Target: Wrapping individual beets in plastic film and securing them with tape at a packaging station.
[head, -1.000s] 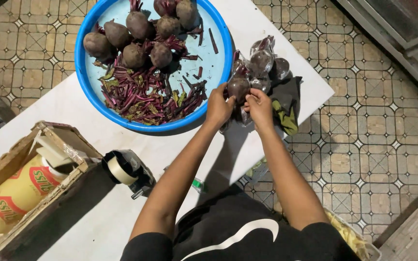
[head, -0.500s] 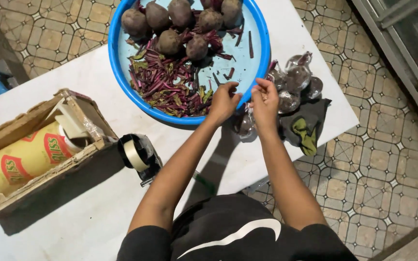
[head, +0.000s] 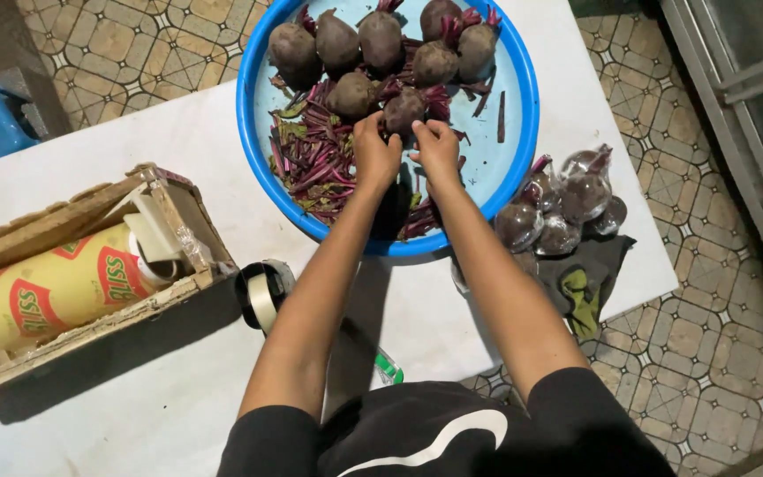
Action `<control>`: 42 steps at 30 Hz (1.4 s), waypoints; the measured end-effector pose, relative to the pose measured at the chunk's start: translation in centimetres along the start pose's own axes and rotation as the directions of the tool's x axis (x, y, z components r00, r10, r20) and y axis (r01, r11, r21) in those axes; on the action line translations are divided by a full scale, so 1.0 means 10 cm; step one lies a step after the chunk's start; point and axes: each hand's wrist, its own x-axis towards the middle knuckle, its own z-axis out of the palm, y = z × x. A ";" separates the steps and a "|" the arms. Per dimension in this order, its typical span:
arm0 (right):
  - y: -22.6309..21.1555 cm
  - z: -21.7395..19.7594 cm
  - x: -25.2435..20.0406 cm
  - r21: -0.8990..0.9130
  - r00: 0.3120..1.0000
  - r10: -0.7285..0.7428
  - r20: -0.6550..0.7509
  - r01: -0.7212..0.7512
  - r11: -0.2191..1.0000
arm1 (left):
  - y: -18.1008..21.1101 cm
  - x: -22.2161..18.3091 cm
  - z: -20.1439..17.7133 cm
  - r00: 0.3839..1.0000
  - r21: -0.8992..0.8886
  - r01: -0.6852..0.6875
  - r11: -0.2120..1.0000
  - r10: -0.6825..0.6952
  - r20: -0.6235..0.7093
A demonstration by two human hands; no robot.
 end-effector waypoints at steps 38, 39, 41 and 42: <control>0.33 -0.36 -2.39 0.388 0.893 0.090 0.440 -0.280 0.878 | 0.24 -2.83 -1.82 0.996 -0.292 0.059 0.955 -0.078 -0.054; 0.52 -0.41 -2.37 0.367 0.867 0.105 0.486 -0.312 0.876 | 0.09 -2.97 -1.87 0.992 -0.374 0.071 0.925 -0.103 -0.066; 0.27 -0.40 -2.66 0.322 0.856 0.098 0.507 -0.293 0.900 | -0.02 -3.16 -2.17 0.978 -0.334 0.086 0.939 -0.144 -0.153; 0.14 -0.40 -2.80 0.283 0.850 0.088 0.519 -0.268 0.921 | -0.07 -3.25 -2.32 0.957 -0.294 0.102 0.950 -0.174 -0.231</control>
